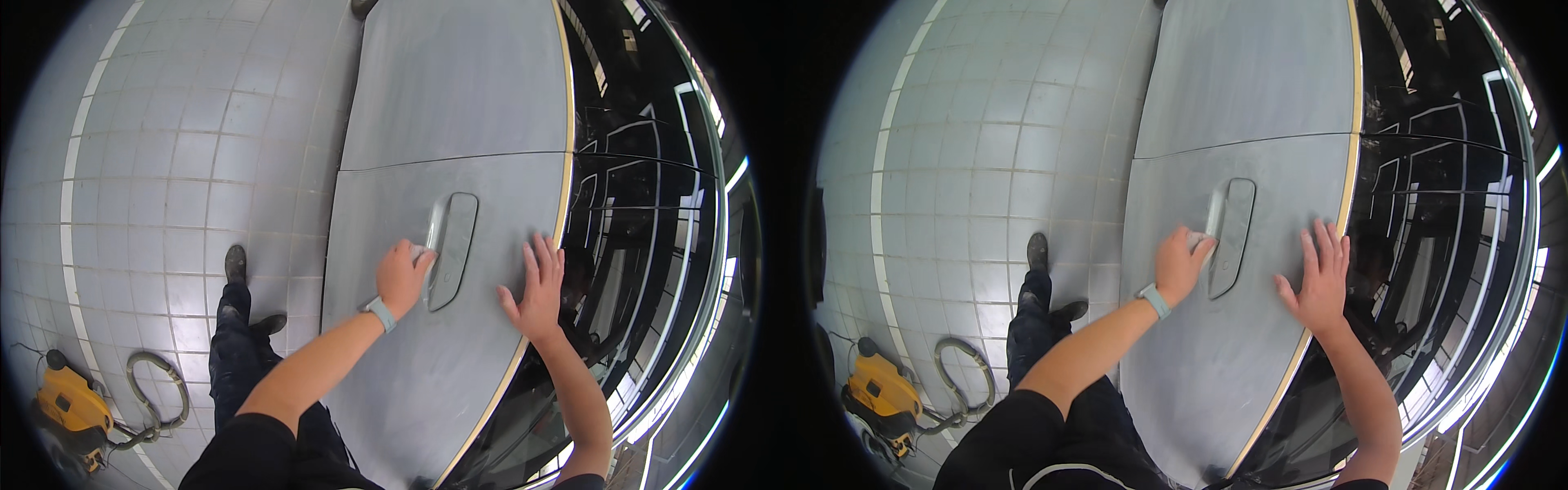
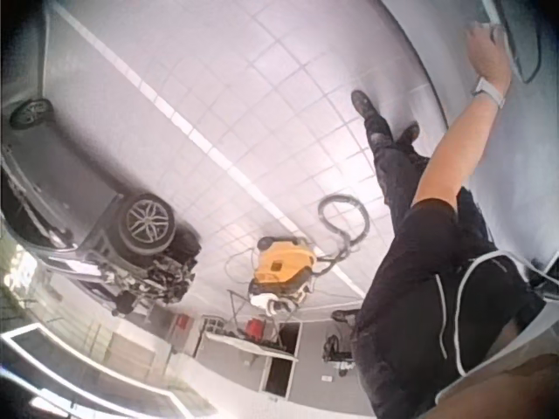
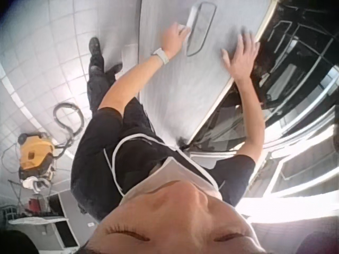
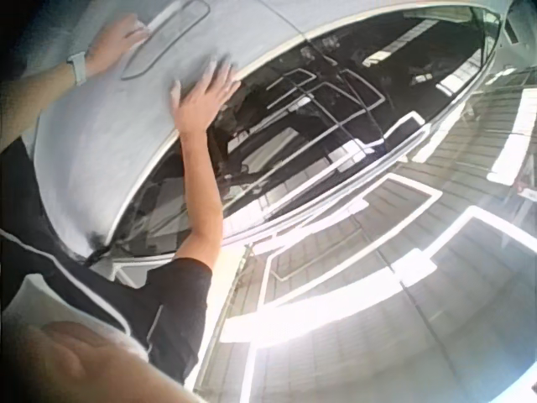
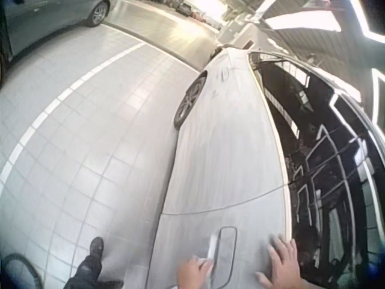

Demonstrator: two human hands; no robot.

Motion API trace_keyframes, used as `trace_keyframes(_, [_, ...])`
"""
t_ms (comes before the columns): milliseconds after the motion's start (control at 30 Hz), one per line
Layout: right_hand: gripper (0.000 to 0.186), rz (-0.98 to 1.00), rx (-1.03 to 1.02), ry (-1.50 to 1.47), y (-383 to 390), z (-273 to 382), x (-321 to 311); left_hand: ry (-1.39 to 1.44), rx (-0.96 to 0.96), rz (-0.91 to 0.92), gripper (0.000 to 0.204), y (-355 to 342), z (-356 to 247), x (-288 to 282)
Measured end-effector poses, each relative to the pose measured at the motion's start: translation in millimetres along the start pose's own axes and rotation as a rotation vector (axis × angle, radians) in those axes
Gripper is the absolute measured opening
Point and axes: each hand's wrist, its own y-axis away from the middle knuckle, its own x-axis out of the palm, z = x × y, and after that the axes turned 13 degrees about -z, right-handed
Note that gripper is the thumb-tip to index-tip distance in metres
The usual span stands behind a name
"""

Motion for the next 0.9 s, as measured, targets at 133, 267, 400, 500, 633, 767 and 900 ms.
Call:
trace_keyframes(133, [0.084, -0.146, -0.004, -0.08, -5, 2, 7, -0.069, -0.116, -0.023, 0.035, -18, -23, 16])
trace_keyframes(267, [0.082, -0.153, -0.079, -0.044, -5, -2, 8, 0.05, -0.036, -0.177, 0.034, -56, -29, 33])
trace_keyframes(400, [0.08, -0.118, -0.034, -0.019, -2, -4, 12, 0.129, -0.064, -0.236, 0.034, -18, -11, 29])
trace_keyframes(500, [0.079, -0.12, -0.057, -0.008, -4, -6, 15, 0.04, -0.143, -0.061, 0.034, -4, -8, 21])
trace_keyframes(633, [0.078, -0.126, -0.055, -0.012, -7, -9, 16, -0.02, 0.067, -0.205, 0.032, -43, -20, 35])
trace_keyframes(767, [0.076, -0.129, -0.058, -0.015, -6, -8, 18, 0.07, 0.034, -0.212, 0.033, -14, -14, 26])
trace_keyframes(900, [0.075, -0.123, -0.051, -0.002, -5, -8, 20, -0.007, -0.01, -0.073, 0.034, -15, -11, 22])
